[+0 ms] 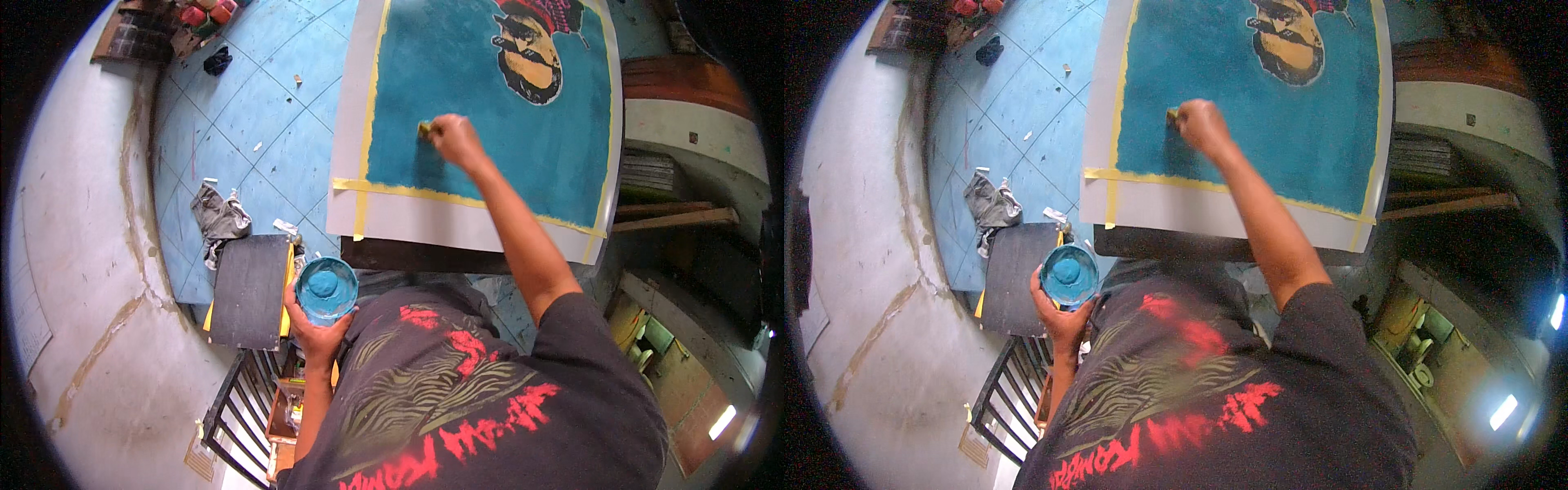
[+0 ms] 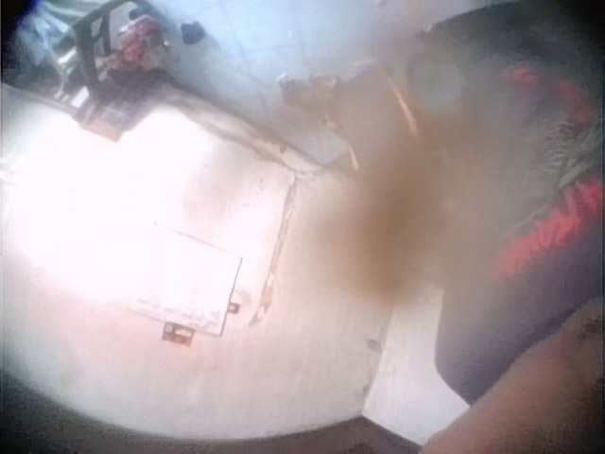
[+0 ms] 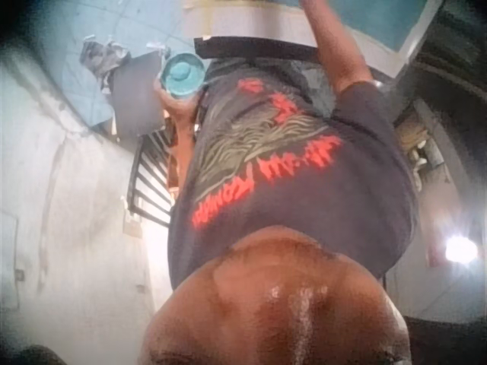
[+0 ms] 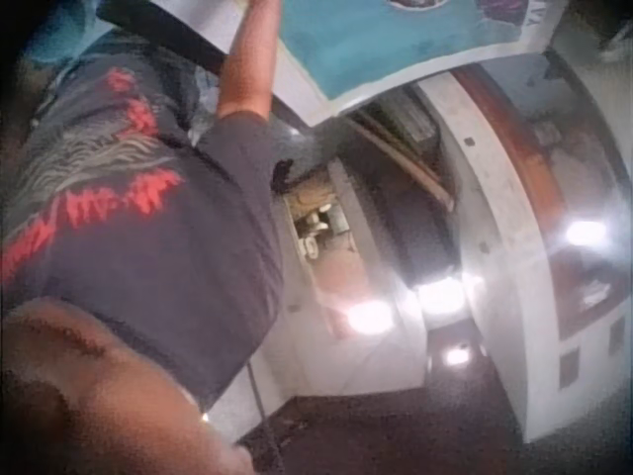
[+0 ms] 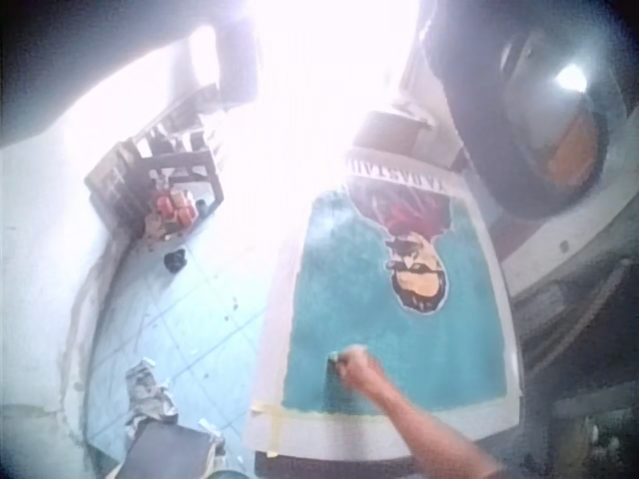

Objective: The person applies teal paint to a large poster using a sponge, repeatedly dipping the sponge into a container and dabbing the surface. The person works on the background area around a printed portrait, moving across the poster to cover the taped-off region.

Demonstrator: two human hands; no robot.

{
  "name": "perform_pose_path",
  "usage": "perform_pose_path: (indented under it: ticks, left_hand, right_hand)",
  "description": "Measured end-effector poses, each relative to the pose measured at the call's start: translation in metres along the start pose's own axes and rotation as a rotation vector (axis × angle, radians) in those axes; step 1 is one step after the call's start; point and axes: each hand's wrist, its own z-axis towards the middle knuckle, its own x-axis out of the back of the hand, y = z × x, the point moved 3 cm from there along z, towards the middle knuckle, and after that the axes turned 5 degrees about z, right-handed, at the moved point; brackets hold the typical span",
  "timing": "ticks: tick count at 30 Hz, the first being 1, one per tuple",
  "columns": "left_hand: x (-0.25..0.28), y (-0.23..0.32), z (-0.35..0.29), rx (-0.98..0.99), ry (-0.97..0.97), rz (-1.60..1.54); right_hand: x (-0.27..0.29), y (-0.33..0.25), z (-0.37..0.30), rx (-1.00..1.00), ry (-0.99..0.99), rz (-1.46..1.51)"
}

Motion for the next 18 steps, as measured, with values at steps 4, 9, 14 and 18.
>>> perform_pose_path:
  ticks: [4,9,14,18]
  left_hand:
    - [-0.008,0.009,-0.005,-0.032,0.003,0.040]
    - [-0.013,0.010,-0.008,-0.003,-0.013,0.017]
    - [-0.009,0.001,-0.011,-0.001,0.017,0.003]
    - [-0.007,0.004,-0.008,0.002,0.015,0.035]
  right_hand:
    - [0.024,0.026,0.008,-0.322,-0.244,0.839]
    - [-0.003,-0.009,-0.021,-0.095,0.148,-0.072]
    - [0.043,-0.006,-0.003,-0.226,0.043,0.308]
    - [0.017,-0.014,-0.010,0.011,0.144,0.037]
